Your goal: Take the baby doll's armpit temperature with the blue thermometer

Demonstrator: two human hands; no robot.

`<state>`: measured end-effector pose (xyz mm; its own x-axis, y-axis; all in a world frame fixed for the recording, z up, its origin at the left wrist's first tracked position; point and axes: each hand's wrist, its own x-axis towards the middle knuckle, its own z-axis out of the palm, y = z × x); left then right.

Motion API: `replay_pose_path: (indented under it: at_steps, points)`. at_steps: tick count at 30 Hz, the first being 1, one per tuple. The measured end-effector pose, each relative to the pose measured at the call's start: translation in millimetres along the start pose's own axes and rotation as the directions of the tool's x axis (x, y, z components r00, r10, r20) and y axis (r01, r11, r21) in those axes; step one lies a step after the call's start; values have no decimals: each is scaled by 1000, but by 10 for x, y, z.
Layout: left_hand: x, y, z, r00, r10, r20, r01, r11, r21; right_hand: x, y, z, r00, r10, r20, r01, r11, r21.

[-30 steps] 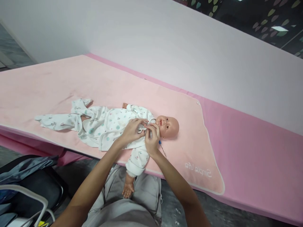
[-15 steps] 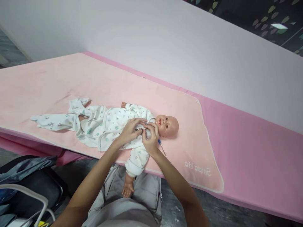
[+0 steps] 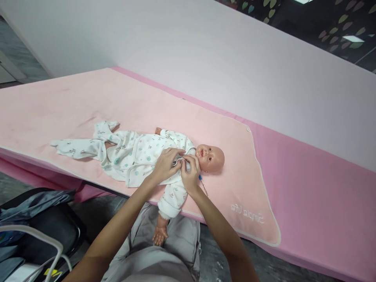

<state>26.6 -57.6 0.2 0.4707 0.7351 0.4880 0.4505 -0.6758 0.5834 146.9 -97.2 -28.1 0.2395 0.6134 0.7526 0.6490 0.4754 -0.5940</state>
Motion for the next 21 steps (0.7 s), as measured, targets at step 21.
replay_pose_path:
  at_steps: [21]
  points:
    - [30, -9, -55, 990, -71, 122, 77, 996, -44, -63, 59, 16, 996, -61, 70, 65, 997, -52]
